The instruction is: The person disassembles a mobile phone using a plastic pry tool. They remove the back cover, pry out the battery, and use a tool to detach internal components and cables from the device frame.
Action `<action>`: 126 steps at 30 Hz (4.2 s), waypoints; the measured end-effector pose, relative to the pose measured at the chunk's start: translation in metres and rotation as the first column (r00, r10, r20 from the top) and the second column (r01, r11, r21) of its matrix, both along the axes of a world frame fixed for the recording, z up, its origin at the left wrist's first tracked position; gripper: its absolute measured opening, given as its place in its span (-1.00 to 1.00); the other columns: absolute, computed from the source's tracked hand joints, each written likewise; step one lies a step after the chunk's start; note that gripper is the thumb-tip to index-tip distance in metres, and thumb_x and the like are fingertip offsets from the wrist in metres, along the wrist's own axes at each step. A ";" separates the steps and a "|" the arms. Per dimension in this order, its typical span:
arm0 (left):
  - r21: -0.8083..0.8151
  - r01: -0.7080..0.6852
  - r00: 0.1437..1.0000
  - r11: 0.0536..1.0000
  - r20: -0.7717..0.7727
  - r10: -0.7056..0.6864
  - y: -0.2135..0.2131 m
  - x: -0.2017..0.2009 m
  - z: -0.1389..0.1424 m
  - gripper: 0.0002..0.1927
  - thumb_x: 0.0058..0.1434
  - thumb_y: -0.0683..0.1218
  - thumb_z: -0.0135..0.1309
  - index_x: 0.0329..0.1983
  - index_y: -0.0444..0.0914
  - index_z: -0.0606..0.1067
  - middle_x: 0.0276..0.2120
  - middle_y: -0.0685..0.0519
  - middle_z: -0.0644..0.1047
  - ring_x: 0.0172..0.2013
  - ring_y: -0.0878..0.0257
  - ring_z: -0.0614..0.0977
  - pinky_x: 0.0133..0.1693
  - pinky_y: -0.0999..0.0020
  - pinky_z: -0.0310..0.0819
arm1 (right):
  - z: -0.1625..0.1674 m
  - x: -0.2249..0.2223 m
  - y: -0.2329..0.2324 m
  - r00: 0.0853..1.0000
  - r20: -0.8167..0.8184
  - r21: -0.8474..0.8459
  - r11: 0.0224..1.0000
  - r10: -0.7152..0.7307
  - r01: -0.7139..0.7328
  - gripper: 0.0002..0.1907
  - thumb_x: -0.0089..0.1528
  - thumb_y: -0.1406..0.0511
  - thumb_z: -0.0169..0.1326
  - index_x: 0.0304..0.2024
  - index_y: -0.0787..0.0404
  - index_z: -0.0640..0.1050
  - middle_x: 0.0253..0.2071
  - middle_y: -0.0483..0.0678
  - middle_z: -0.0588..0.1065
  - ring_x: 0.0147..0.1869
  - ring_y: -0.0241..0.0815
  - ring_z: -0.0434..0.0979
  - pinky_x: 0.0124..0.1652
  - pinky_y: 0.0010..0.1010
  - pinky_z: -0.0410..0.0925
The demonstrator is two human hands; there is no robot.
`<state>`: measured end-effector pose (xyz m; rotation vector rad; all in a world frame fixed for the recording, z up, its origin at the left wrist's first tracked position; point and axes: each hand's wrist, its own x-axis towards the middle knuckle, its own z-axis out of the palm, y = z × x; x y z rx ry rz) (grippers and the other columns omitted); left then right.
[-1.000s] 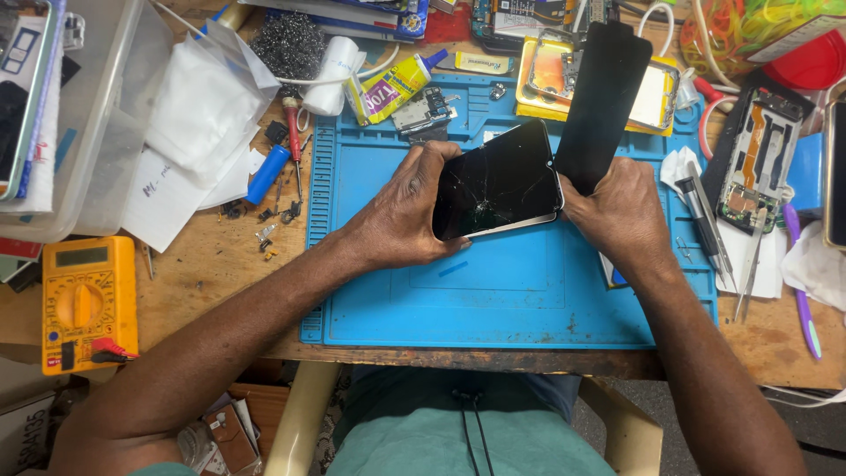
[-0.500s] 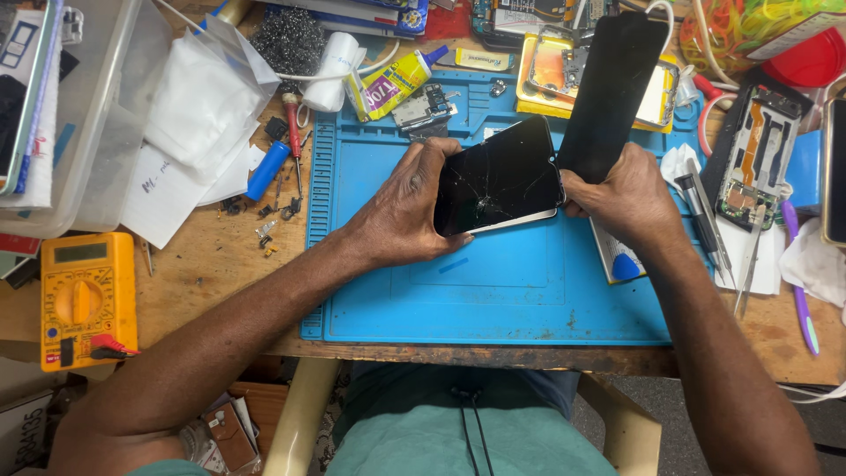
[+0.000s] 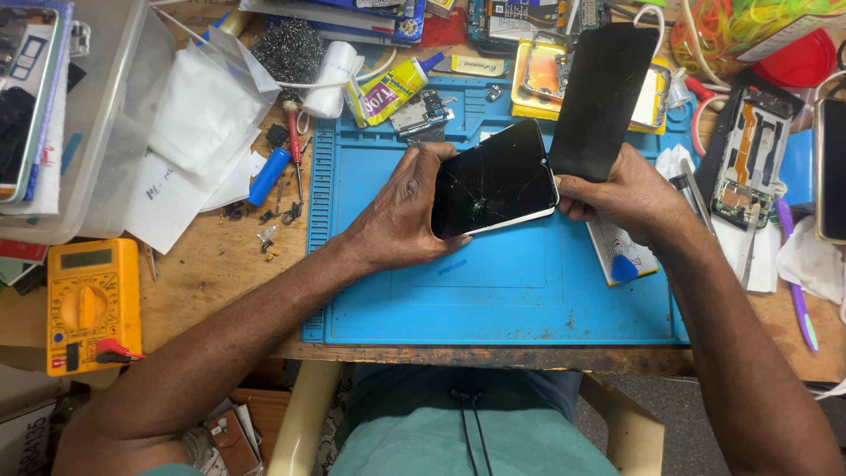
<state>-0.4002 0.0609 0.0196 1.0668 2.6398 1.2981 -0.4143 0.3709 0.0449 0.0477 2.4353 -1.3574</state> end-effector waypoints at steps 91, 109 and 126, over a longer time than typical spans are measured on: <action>0.665 -0.188 0.699 0.723 0.608 -0.377 0.100 0.037 -0.013 0.09 0.21 0.62 -0.62 0.38 -0.30 0.23 0.13 -0.11 0.44 0.24 0.17 0.48 0.28 0.23 0.43 | 0.048 0.084 -0.063 0.809 -0.576 0.034 0.992 0.118 -0.121 -0.84 0.32 0.28 0.17 -0.25 0.26 0.53 -0.57 -0.11 0.53 -0.57 -0.41 0.51 -0.59 -0.51 0.36; 0.803 -0.411 0.595 0.431 0.594 -0.541 0.091 0.046 -0.023 -0.18 0.46 0.46 -0.41 0.28 -0.28 0.40 -0.04 0.00 0.55 -0.04 0.26 0.60 -0.01 0.38 0.59 | 0.015 0.088 -0.064 0.633 -0.767 0.210 0.973 0.103 0.096 -0.71 0.42 0.30 0.12 -0.40 0.26 0.47 -0.58 -0.04 0.47 -0.57 -0.30 0.47 -0.55 -0.38 0.32; 0.782 -0.298 0.648 0.548 0.587 -0.486 0.089 0.028 -0.024 -0.08 0.30 0.56 -0.53 0.14 -0.28 0.38 -0.14 -0.03 0.51 -0.09 0.24 0.64 -0.01 0.27 0.71 | 0.020 0.090 -0.072 0.781 -0.533 0.232 0.944 0.324 -0.234 -0.76 0.32 0.21 0.16 -0.37 0.21 0.48 -0.62 -0.06 0.48 -0.62 -0.29 0.46 -0.59 -0.39 0.29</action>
